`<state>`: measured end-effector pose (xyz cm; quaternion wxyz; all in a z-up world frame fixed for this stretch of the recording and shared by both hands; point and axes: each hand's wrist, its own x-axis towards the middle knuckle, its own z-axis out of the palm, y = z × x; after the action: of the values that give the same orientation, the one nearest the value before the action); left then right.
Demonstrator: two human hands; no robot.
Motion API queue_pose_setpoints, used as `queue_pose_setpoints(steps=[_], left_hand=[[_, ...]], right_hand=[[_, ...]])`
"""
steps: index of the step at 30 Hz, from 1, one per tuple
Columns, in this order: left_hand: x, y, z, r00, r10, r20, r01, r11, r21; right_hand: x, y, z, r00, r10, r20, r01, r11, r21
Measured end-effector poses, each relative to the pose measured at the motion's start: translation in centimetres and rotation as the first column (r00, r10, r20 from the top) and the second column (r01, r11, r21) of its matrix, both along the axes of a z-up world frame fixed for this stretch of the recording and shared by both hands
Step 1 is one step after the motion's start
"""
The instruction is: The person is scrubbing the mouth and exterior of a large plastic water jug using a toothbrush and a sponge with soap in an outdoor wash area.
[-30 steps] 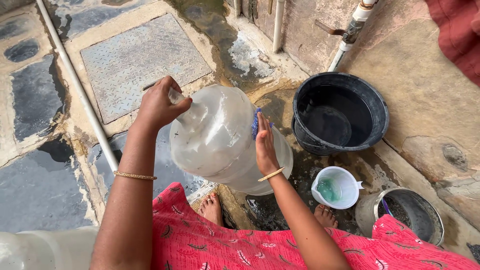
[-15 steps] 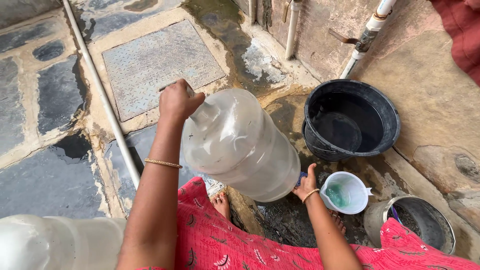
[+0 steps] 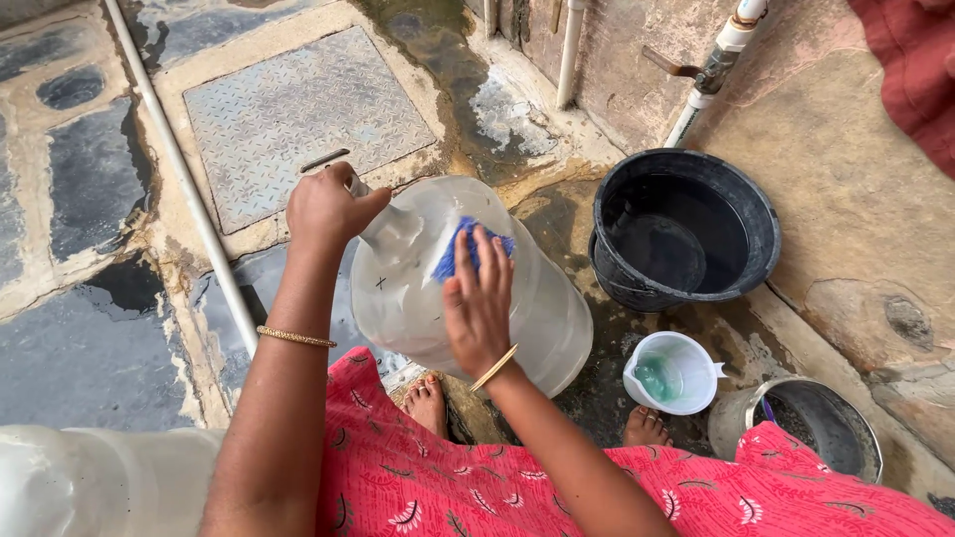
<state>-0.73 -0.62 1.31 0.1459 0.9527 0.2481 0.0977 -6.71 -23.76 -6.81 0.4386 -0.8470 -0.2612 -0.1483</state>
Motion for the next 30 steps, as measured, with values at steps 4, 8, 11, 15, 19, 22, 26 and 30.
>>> queue_pose_setpoints(steps=[4,8,11,15,19,22,26,30], left_hand=[[1.0,1.9,-2.7,0.979,-0.085,0.184,0.072,0.994,0.080],[1.2,3.8,-4.0,0.934,-0.221,0.281,0.221,0.975,0.033],[1.9,3.9,-3.7,0.941,-0.191,0.280,0.206,0.978,-0.022],[3.5,1.8,-3.7,0.956,-0.127,0.263,0.139,0.990,-0.030],[4.1,-0.3,-3.5,0.966,-0.116,0.229,0.113,0.993,0.028],[3.4,-0.3,-2.8,0.973,-0.122,0.198,0.113,0.992,0.055],[2.4,1.5,-3.0,0.949,-0.192,0.248,0.199,0.980,-0.004],[2.3,2.7,-3.1,0.964,-0.143,0.223,0.158,0.986,-0.052]], right_hand=[[-0.7,-1.2,-5.4,0.997,-0.059,0.051,0.059,0.998,-0.002],[3.3,-6.3,-17.4,0.924,-0.338,-0.177,0.341,0.940,-0.013],[6.9,-10.2,-23.7,0.781,-0.447,-0.435,0.417,0.893,-0.169],[8.4,-7.4,-19.1,0.835,-0.222,-0.503,0.316,0.943,0.109],[1.4,-2.4,-5.0,0.980,0.006,-0.201,0.053,0.956,0.289],[-0.3,-1.9,-4.4,0.998,0.056,-0.028,-0.047,0.969,0.244],[3.3,-6.6,-16.0,0.954,-0.219,-0.205,0.246,0.962,0.118],[7.4,-12.5,-23.6,0.604,-0.338,-0.722,0.479,0.877,-0.009]])
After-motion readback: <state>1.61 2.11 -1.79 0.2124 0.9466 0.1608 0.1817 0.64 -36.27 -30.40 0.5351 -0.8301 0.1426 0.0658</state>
